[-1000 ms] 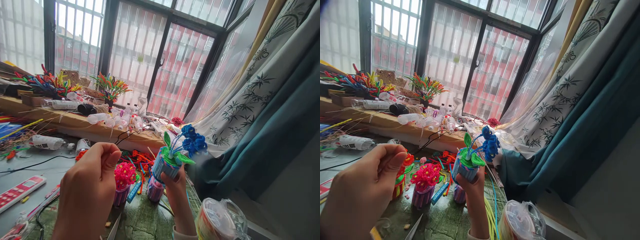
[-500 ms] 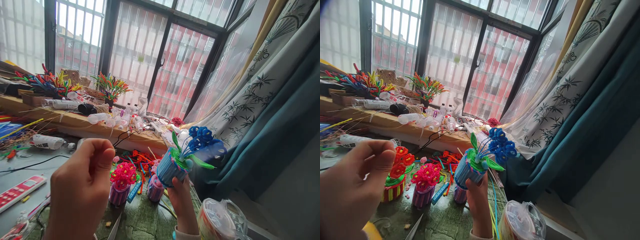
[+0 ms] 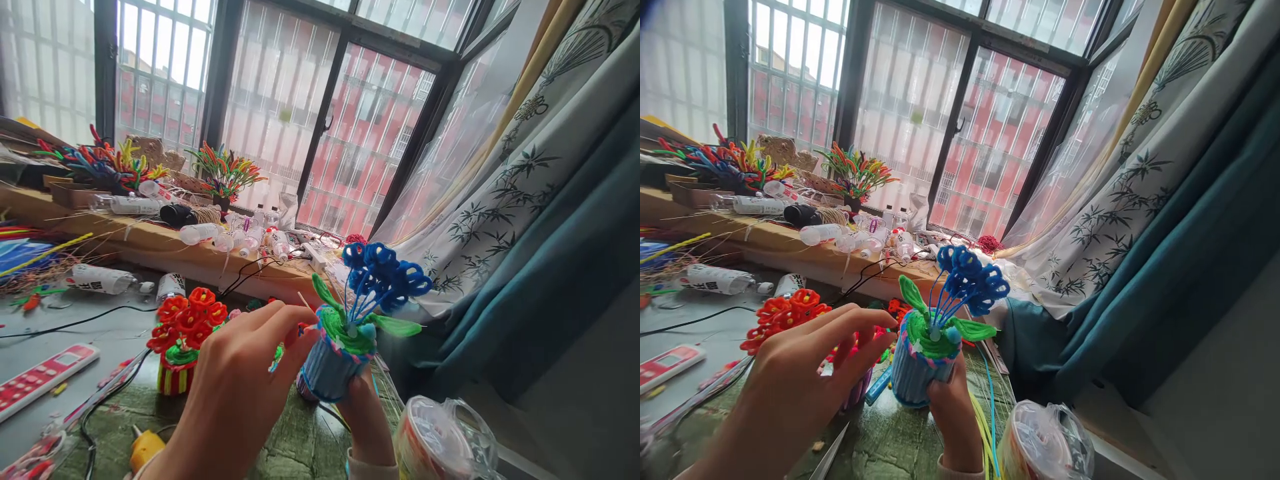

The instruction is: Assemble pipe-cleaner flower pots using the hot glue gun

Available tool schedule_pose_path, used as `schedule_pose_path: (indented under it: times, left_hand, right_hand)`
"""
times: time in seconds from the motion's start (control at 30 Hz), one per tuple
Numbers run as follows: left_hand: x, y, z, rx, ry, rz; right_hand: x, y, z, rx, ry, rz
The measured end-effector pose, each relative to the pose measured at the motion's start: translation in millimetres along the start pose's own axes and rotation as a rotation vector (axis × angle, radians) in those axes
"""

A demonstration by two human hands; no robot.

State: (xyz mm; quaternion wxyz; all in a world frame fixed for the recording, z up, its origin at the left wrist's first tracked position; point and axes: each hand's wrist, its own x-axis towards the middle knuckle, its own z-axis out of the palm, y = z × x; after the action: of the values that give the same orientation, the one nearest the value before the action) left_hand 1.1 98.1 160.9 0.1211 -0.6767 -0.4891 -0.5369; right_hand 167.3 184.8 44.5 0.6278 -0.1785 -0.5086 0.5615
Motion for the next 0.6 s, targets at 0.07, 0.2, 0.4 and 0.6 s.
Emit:
schedule_pose_path:
  times: [0.07, 0.2, 0.4, 0.6]
  left_hand:
    - [0, 2, 1.1, 0.050, 0.035, 0.061]
    - [-4, 0, 4.5, 0.210, 0.001, 0.101]
    - [-12, -11, 6.7, 0.310, -0.073, 0.041]
    - [-9, -12, 3.7, 0.250, -0.100, -0.029]
  right_hand:
    - [0, -3, 0, 0.018, -0.003, 0.059]
    - [0, -5, 0, 0.022, 0.003, 0.152]
    - [0, 1, -2, 0.057, -0.056, 0.139]
    - [2, 4, -1, 0.056, -0.111, 0.144]
